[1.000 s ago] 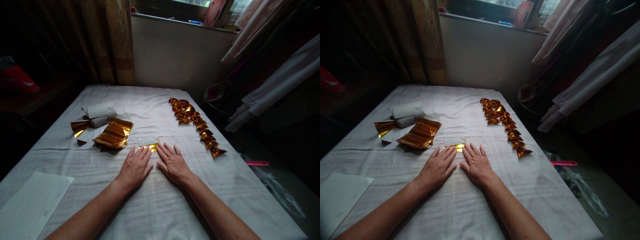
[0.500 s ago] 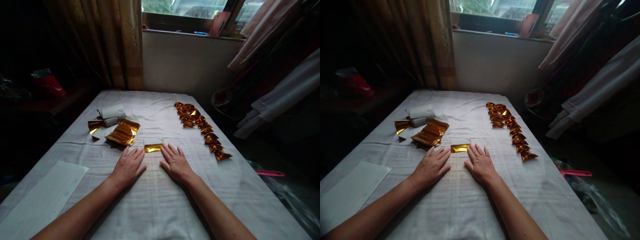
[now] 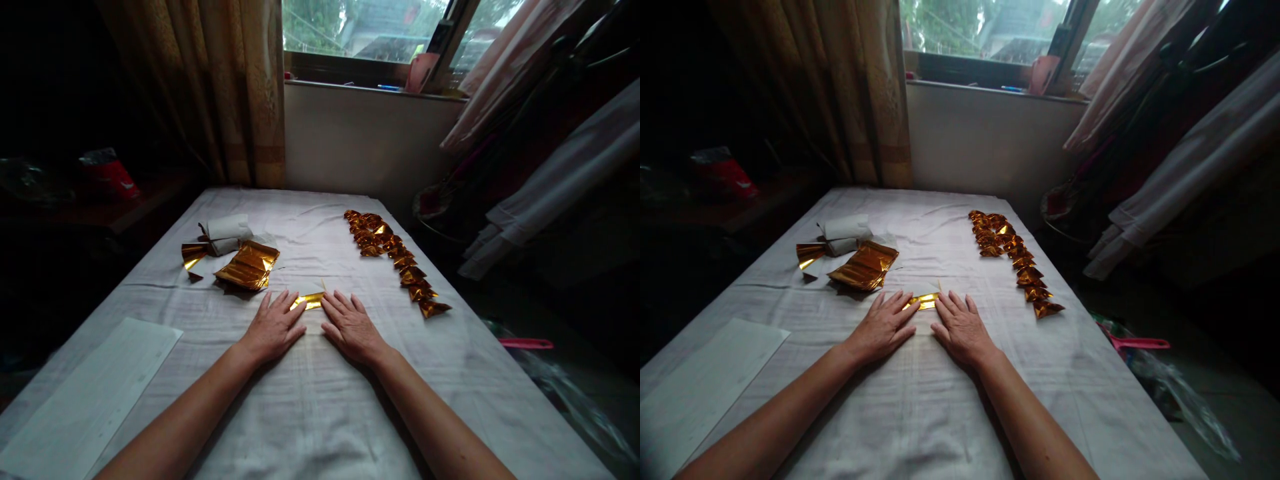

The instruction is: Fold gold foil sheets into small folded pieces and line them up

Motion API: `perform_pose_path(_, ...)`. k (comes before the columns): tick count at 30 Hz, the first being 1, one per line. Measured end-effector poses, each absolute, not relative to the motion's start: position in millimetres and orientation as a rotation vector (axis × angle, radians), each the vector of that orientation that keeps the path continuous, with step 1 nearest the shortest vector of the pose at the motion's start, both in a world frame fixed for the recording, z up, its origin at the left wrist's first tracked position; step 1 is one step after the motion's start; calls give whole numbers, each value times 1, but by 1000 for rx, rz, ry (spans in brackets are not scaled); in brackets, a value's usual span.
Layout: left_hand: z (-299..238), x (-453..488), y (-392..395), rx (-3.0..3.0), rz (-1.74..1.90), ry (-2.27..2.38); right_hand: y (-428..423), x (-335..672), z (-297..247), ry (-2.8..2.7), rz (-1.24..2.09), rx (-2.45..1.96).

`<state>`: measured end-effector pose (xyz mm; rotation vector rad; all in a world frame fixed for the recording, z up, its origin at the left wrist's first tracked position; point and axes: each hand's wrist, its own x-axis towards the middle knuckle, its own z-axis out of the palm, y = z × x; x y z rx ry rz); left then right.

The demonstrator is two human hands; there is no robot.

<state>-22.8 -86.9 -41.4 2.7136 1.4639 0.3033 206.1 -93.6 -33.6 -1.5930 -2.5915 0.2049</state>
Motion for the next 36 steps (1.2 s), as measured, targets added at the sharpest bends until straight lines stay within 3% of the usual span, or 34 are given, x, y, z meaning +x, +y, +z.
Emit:
perform_pose_path(5,-43,-25,-108,2719,249,1425,-117,193,-30,-2528,127,-1563)
perform_pose_path(10,-44,-27,-114,2737,257,1398,-131,176,-27,-2600,290,-1477)
perform_pose_path(16,-42,-28,-114,2711,244,1415,-136,179,-32,-2420,284,-1763)
perform_pose_path(28,-34,-44,-95,2576,650,1385,-133,180,-31,-2310,264,-1785)
perform_pose_path(36,-31,-40,-86,2705,726,1274,-124,164,-17,-2236,106,-1711)
